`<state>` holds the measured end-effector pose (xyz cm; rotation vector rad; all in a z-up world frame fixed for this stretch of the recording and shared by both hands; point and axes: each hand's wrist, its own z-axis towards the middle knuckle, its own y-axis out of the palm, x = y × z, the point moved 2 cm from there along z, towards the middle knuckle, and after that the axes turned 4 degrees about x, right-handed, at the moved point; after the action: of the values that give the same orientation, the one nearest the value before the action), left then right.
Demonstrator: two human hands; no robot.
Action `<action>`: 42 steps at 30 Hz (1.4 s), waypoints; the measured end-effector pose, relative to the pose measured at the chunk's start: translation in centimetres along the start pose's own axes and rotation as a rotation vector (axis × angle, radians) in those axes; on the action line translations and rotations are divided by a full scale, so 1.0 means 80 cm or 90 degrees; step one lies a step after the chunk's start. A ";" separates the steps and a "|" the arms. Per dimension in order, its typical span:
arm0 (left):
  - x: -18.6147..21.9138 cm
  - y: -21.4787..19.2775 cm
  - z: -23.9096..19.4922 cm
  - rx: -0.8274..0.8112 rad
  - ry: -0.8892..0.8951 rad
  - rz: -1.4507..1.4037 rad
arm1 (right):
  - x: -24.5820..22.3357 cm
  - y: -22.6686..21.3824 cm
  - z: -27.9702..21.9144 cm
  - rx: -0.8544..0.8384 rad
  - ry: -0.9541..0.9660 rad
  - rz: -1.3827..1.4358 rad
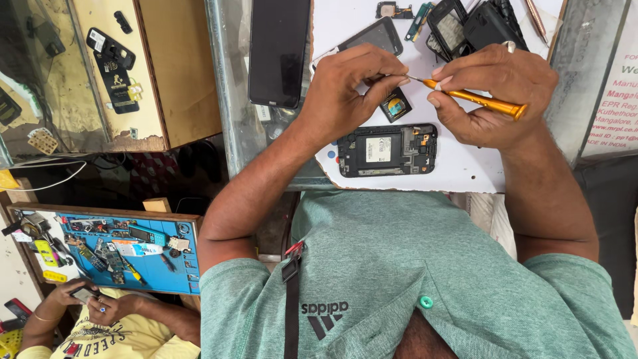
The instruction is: The person disassembles a mobile phone, removes the back cover and battery, and uses a screwdriver to detach the motherboard and screen assembly. The person then inspects the motherboard and places components on the workbench.
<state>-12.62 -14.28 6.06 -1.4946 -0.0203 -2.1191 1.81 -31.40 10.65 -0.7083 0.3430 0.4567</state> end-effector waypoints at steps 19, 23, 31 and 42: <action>0.000 0.000 -0.002 -0.028 0.002 -0.015 | 0.007 0.004 -0.005 0.012 0.050 0.113; 0.004 -0.002 -0.002 -0.042 0.002 0.000 | 0.009 0.003 -0.009 0.014 0.049 0.125; 0.020 -0.049 0.008 -0.015 0.018 0.387 | 0.027 -0.008 -0.030 0.036 0.119 0.195; 0.005 -0.049 0.010 0.026 -0.178 0.093 | 0.037 -0.025 -0.069 0.082 0.173 0.114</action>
<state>-13.74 -10.88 7.85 -1.7024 -0.0533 -1.7738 4.51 -35.72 6.46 -0.6169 0.6899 0.5031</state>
